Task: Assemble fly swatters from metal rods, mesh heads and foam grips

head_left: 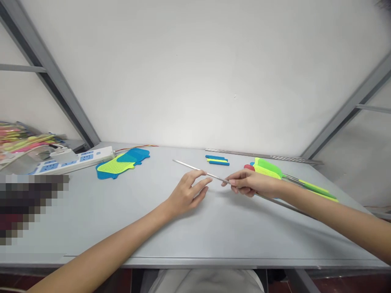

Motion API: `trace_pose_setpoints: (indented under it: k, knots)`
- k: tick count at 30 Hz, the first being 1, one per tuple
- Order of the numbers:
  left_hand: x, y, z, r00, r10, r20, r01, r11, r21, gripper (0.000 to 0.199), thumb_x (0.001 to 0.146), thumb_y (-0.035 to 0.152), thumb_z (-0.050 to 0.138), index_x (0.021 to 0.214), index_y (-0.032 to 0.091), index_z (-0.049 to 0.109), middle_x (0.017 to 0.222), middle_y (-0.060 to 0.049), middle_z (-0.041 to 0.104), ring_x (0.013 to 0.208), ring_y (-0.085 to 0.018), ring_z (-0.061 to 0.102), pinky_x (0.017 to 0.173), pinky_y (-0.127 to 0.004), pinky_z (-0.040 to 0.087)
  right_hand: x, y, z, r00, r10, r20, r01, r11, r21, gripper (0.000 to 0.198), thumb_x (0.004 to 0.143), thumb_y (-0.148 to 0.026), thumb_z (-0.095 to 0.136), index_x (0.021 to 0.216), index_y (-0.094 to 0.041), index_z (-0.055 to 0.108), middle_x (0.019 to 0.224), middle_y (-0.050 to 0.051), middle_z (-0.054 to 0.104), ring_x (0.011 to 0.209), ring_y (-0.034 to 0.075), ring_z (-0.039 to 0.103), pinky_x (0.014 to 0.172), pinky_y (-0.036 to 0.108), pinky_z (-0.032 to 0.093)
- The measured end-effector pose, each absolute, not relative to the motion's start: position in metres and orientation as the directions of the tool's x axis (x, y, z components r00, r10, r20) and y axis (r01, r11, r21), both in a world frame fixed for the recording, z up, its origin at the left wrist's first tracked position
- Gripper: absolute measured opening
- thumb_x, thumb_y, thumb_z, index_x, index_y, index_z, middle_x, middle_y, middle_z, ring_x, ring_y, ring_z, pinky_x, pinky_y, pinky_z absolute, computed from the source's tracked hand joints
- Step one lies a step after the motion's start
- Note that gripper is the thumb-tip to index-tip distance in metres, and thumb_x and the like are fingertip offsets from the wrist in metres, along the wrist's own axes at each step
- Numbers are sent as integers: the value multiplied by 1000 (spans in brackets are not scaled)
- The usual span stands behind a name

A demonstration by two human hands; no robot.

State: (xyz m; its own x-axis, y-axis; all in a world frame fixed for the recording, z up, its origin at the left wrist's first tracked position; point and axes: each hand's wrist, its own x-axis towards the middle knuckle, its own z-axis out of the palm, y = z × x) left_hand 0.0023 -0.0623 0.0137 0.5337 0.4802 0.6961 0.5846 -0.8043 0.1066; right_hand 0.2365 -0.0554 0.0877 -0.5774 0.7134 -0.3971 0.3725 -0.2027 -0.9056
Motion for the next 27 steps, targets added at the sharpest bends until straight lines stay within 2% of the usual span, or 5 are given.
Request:
trace_pose_setpoints:
  k: [4,8,16,22,27]
  knots:
    - [5,-64,14,570,495,656,622,-781,49,28,84,22,39,112,23,44,110,-7,51,106,-20,43,88,-37,29,228,-58,79,-617,632,-470,393,-270,-879,36,71,-44,56,95,-19,59,66,-1,42,46,4,24,40,19,15]
    - [4,-61,17,603,568,561,643,-762,81,20,88,25,34,101,22,49,93,-2,60,91,-16,51,88,-38,21,225,-53,73,-626,543,-559,452,-331,-828,34,72,-44,54,94,-19,58,64,-3,36,45,3,21,38,18,13]
    - [3,-55,11,706,600,375,628,-776,58,31,90,34,27,82,17,52,72,-2,57,68,-13,51,66,-27,33,222,-49,60,-633,414,-654,509,-415,-754,28,75,-43,51,87,-17,54,59,-6,25,43,3,16,35,16,10]
    - [8,-66,8,723,617,311,648,-761,3,33,91,32,23,78,18,49,69,0,57,63,-13,51,55,-25,32,218,-48,53,-612,365,-701,563,-421,-711,29,76,-45,49,77,-16,50,55,-7,20,41,3,15,34,15,11]
    - [15,-79,5,748,625,223,637,-770,22,24,90,26,27,76,18,45,71,2,58,59,-12,53,50,-25,30,217,-52,47,-624,317,-714,598,-393,-698,30,77,-44,46,74,-15,49,54,-7,18,40,3,13,33,16,9]
